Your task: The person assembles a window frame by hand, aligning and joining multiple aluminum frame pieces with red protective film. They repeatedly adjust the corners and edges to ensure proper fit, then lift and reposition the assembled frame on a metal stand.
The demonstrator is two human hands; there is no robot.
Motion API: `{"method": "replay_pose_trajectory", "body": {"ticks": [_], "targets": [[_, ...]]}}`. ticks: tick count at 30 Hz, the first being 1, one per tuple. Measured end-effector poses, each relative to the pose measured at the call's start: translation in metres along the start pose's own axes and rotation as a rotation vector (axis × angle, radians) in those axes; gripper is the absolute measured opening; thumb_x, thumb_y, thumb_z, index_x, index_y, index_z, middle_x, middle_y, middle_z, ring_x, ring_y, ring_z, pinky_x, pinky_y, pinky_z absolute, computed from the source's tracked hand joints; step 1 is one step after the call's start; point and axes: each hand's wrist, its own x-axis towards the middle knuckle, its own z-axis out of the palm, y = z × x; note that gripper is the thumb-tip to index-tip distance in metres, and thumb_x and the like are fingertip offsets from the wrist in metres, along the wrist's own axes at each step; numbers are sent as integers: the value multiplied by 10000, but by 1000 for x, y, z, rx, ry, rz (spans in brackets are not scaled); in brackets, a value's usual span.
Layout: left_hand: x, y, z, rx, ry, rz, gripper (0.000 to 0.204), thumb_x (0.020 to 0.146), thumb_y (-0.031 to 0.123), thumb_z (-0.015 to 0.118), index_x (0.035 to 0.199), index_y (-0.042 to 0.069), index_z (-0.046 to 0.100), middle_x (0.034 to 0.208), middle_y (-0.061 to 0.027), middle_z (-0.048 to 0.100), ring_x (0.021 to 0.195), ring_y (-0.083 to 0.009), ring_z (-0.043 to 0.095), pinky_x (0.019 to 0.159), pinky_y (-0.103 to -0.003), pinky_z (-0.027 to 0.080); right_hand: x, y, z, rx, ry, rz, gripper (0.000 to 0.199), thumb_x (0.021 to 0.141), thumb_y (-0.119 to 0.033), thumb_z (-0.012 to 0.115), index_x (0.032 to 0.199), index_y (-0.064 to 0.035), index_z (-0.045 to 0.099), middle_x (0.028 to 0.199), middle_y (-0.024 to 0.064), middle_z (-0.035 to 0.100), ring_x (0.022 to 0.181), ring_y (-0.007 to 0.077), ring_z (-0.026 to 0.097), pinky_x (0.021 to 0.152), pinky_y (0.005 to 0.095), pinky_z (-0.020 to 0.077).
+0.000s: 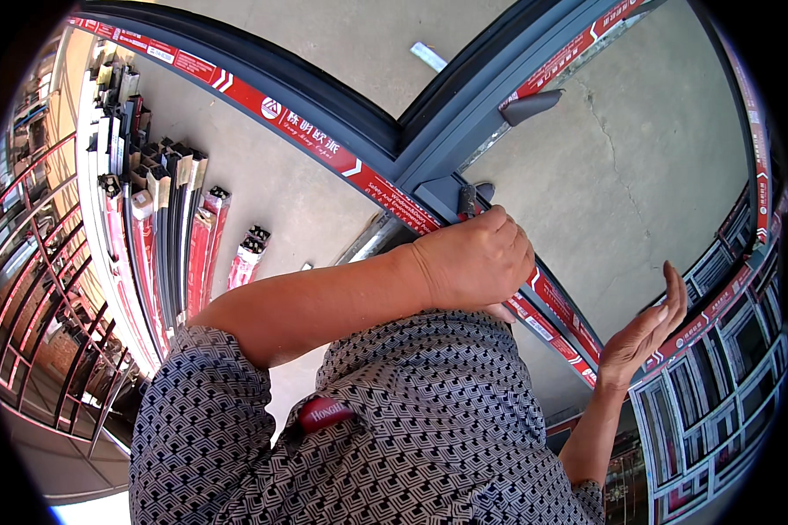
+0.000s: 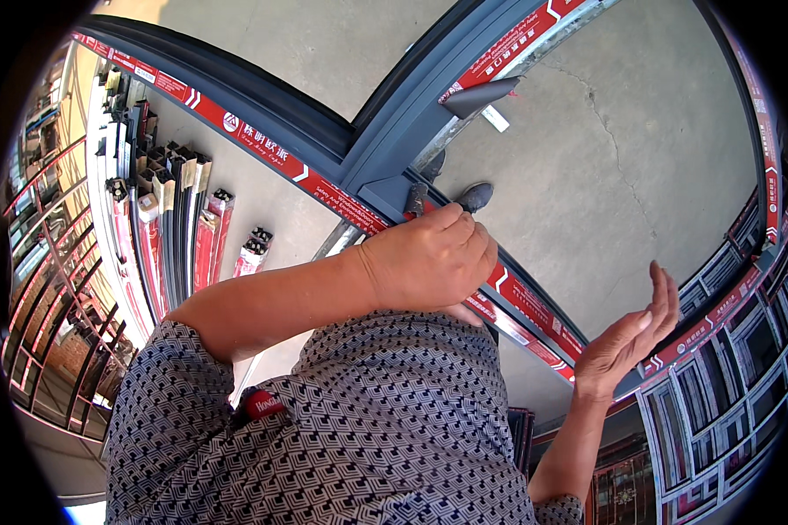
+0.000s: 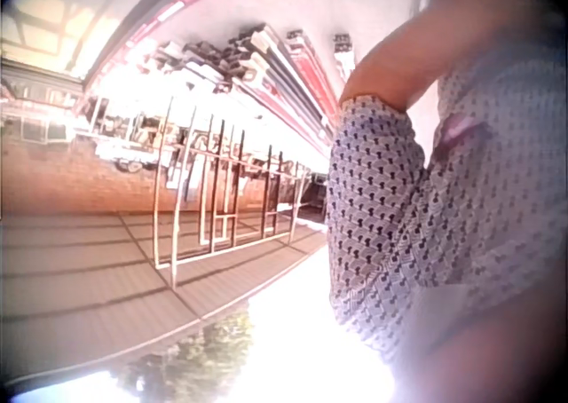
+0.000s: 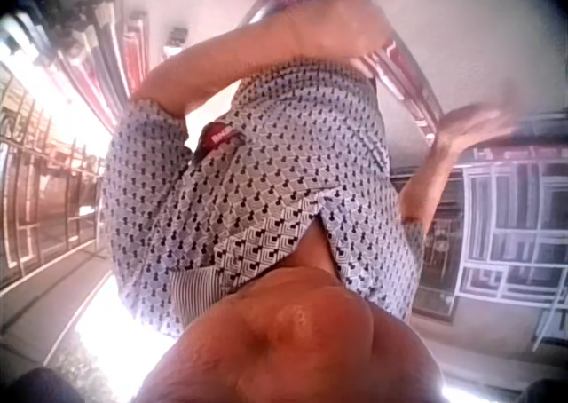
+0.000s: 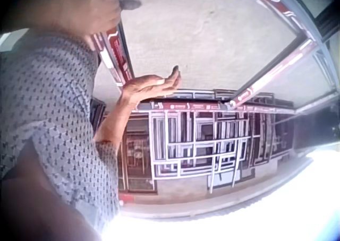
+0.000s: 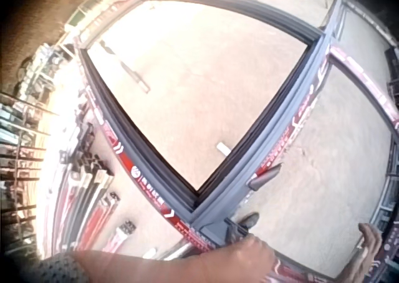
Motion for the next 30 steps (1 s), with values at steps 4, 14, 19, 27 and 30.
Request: {"method": "replay_pose_trajectory", "body": {"ticks": [4, 14, 19, 27, 30], "targets": [[-4, -8, 0, 20, 15, 17, 821, 848, 807, 674, 1006, 3, 723, 974, -128, 745, 944, -282, 718, 1044, -423, 527, -31, -20, 55, -82, -142, 38, 657, 1220, -491, 289, 1665, -49, 484, 1682, 289, 396, 1553, 456, 401, 1297, 537, 301], [-12, -14, 1, 77, 130, 44, 741, 857, 786, 696, 901, 47, 724, 841, -93, 724, 828, -263, 716, 950, -411, 505, -34, -33, 69, -20, -371, 36, 631, 1220, -492, 334, 1580, -57, 615, 1654, 296, 453, 1541, 463, 423, 1287, 558, 318], [-13, -15, 1, 75, 137, 39, 749, 841, 794, 710, 899, 47, 723, 836, -95, 726, 818, -268, 717, 899, -394, 507, -7, -25, 47, 16, -221, 54, 686, 1217, -552, 328, 1622, -54, 571, 1691, 293, 426, 1587, 453, 385, 1297, 549, 319], [-7, -18, 7, 97, 137, 70, 794, 842, 823, 702, 898, 31, 721, 815, -98, 716, 778, -268, 703, 859, -391, 508, -27, -28, 77, -38, -398, 35, 679, 1216, -533, 319, 1645, -55, 542, 1694, 297, 414, 1574, 480, 382, 1314, 571, 276], [-8, -15, 7, 124, 134, 65, 801, 846, 825, 698, 899, 26, 719, 812, -99, 713, 779, -269, 705, 860, -388, 511, -25, -27, 72, -20, -418, 12, 679, 1217, -530, 318, 1647, -55, 542, 1715, 287, 394, 1583, 469, 375, 1321, 563, 272]]}}
